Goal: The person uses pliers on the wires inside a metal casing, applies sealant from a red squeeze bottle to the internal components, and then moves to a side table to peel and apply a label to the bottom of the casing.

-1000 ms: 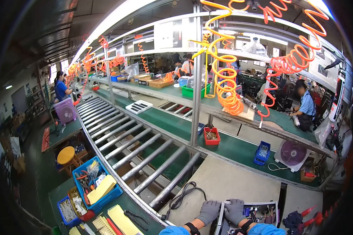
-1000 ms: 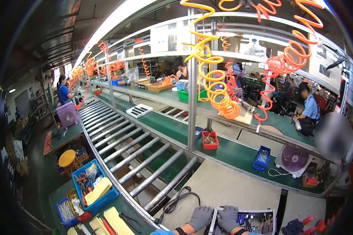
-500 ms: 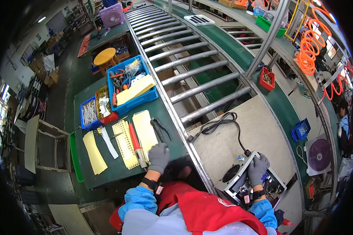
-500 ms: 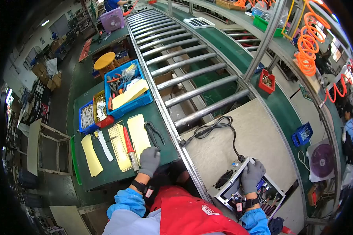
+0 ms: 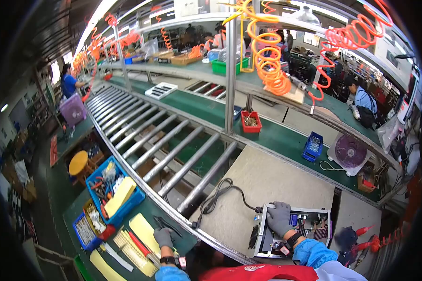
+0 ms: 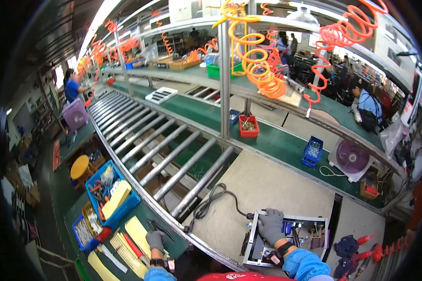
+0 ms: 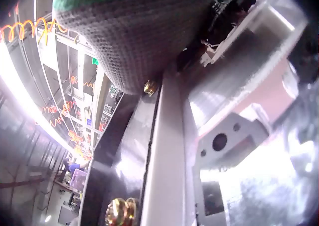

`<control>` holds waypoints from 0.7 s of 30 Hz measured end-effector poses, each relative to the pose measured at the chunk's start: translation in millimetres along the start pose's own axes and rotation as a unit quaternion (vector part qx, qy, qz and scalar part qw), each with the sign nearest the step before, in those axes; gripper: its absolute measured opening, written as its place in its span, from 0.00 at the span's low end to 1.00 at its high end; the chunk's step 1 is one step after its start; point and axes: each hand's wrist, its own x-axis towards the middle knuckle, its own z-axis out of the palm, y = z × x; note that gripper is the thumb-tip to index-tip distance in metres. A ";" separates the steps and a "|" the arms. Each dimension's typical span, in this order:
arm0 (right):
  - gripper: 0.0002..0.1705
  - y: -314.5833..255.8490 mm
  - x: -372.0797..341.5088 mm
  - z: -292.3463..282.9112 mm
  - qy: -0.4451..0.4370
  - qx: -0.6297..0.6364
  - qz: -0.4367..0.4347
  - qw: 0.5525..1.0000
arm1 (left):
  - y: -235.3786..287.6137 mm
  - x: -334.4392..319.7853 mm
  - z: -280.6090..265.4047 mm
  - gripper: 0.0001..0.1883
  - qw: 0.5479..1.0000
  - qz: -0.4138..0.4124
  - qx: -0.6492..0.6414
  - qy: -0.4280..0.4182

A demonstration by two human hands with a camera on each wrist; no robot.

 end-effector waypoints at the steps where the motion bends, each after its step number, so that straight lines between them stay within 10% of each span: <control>1: 0.15 0.4 0.7 -0.9 -0.005 0.000 -0.002 1.000 | 24.0 -22.8 -3.1 0.21 0.993 -0.025 -0.104 -0.047; 9: 0.14 -1.2 -0.1 -5.0 0.007 0.012 -0.007 1.000 | 136.8 -196.5 86.2 0.20 0.895 0.221 -0.137 -0.362; 11: 0.13 -3.0 -0.2 -8.2 0.005 0.018 -0.006 1.000 | 120.3 -217.4 120.8 0.22 0.864 0.397 -0.015 -0.309; 21: 0.14 -2.2 0.7 -8.0 -0.026 0.000 0.001 1.000 | 47.8 -246.4 189.9 0.17 0.747 0.472 0.299 -0.361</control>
